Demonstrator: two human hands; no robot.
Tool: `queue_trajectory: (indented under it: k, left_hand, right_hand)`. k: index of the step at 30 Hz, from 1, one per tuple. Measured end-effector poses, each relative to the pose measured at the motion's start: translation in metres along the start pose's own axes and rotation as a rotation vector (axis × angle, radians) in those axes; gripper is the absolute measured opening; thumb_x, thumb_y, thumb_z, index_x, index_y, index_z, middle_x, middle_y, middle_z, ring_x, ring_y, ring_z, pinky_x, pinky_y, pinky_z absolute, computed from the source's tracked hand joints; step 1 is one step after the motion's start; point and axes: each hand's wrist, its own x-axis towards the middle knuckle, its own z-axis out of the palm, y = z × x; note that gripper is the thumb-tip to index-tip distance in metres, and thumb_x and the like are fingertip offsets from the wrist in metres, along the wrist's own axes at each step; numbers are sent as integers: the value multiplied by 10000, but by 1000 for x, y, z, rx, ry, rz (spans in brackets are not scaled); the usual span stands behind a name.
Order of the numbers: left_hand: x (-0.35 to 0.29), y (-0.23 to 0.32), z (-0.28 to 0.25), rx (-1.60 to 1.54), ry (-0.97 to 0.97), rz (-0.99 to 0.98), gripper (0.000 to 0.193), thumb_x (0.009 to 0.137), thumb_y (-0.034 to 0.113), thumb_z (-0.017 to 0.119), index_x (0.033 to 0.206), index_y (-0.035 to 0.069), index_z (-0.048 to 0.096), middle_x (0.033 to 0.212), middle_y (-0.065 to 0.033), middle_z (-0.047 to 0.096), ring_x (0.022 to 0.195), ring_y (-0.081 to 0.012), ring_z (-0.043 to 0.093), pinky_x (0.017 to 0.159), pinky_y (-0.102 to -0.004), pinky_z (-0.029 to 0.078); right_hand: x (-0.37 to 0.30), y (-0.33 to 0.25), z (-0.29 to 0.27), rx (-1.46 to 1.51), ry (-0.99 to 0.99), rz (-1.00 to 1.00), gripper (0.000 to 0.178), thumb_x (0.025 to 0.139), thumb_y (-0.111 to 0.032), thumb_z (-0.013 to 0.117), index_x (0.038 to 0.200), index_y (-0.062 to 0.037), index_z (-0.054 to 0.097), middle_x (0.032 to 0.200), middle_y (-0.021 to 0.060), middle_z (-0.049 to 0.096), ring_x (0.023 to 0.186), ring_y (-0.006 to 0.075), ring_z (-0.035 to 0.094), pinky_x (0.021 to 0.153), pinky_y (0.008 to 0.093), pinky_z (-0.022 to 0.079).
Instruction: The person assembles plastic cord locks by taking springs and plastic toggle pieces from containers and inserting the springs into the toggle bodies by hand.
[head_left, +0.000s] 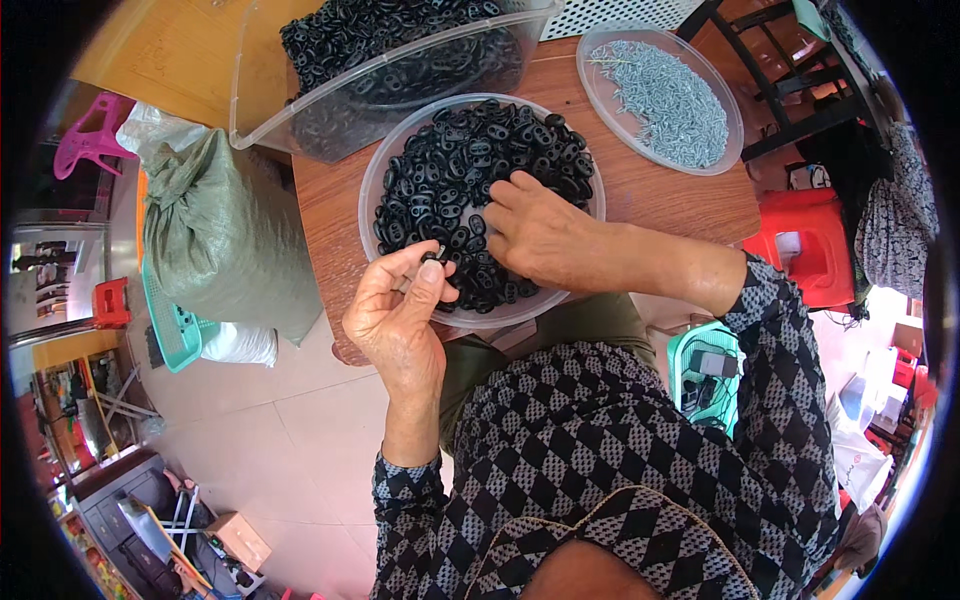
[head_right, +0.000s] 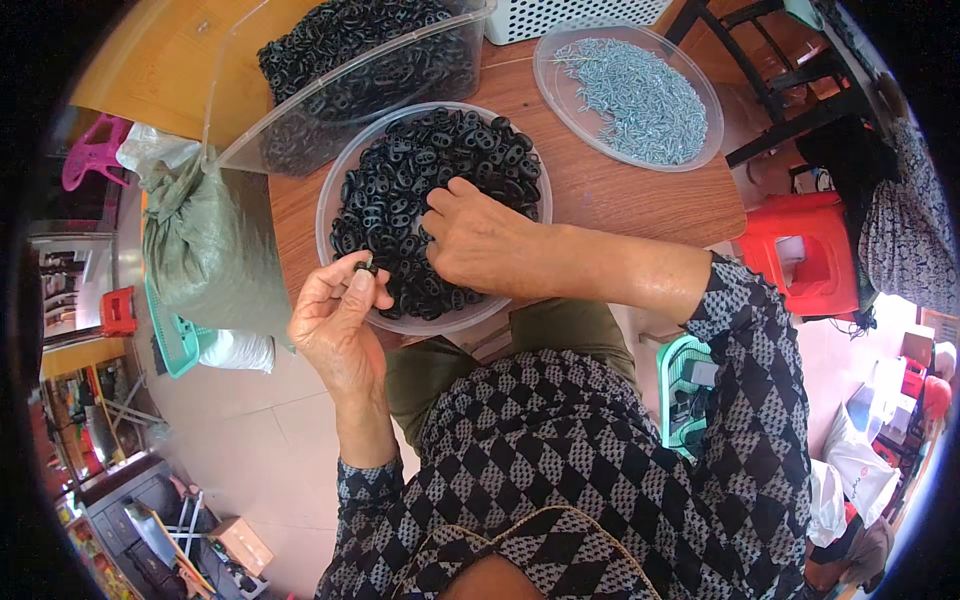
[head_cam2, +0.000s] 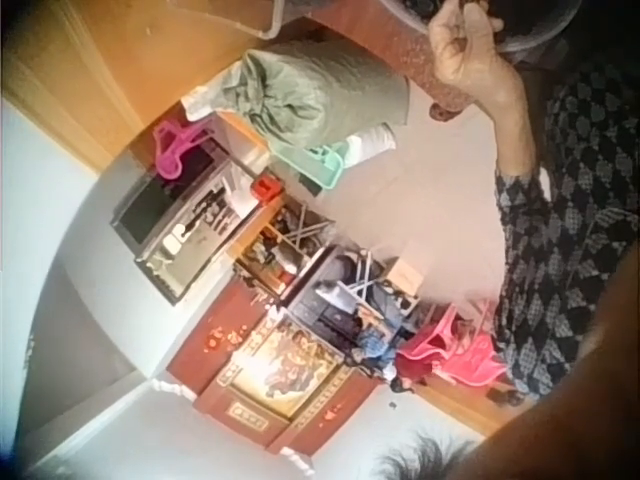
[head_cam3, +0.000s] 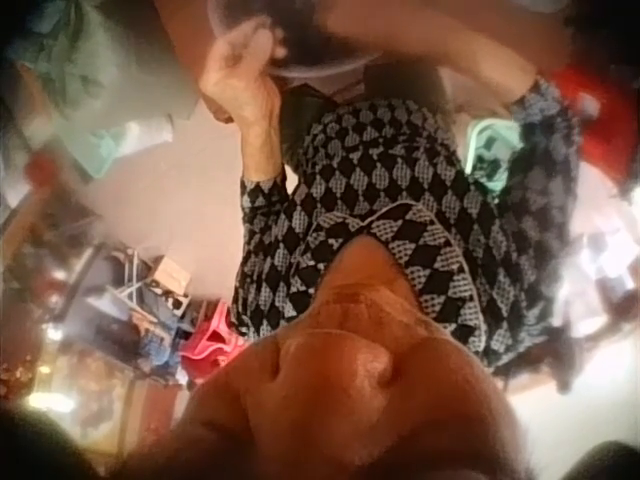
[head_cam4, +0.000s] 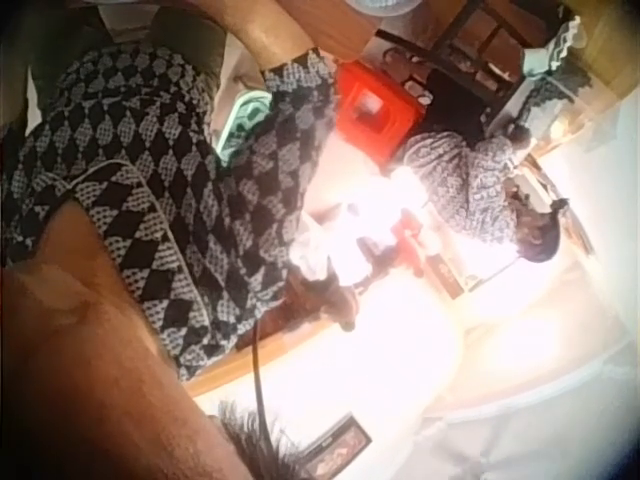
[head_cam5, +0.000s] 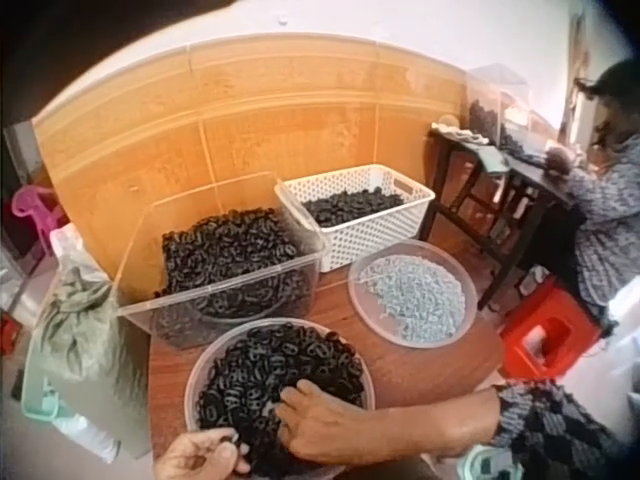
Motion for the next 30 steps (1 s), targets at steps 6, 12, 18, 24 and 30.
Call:
queue_trajectory:
  k: [6, 12, 18, 24, 30]
  left_hand:
    - [-1, 2, 5, -4, -7, -15, 155, 821, 16, 670, 952, -59, 636, 801, -71, 635, 650, -121, 612, 577, -204, 482]
    - [2, 4, 16, -5, -52, -54, 153, 825, 21, 669, 953, -55, 635, 813, -80, 641, 670, -125, 622, 577, -206, 483]
    - [5, 9, 26, 4, -77, -67, 153, 842, 47, 658, 958, -48, 629, 819, -83, 645, 657, -111, 605, 596, -203, 486]
    - [10, 12, 40, -32, -73, -49, 138, 887, 73, 610, 966, -35, 580, 857, -89, 643, 675, -96, 590, 627, -201, 486]
    - [11, 6, 50, 18, -12, 49, 114, 911, 74, 578, 960, -25, 552, 827, -59, 608, 652, -78, 555, 612, -192, 473]
  right_hand:
    - [-2, 8, 7, 32, 112, 4, 98, 621, -145, 628, 645, -54, 604, 710, 66, 539, 763, 234, 506, 670, 337, 390]
    - [-7, 14, -14, 707, 332, 553, 112, 803, -96, 649, 783, 8, 612, 736, 64, 611, 703, 183, 581, 616, 304, 459]
    - [-7, 14, -41, 1269, 269, 812, 142, 861, -129, 616, 836, 10, 629, 746, 22, 638, 672, 53, 556, 581, 205, 431]
    - [0, 7, -43, 1516, 347, 897, 140, 858, -141, 623, 860, -2, 637, 744, 11, 632, 654, 42, 536, 565, 189, 414]
    - [8, -13, -30, 1557, 504, 893, 143, 877, -146, 610, 880, -4, 631, 734, 4, 621, 647, 44, 538, 567, 185, 417]
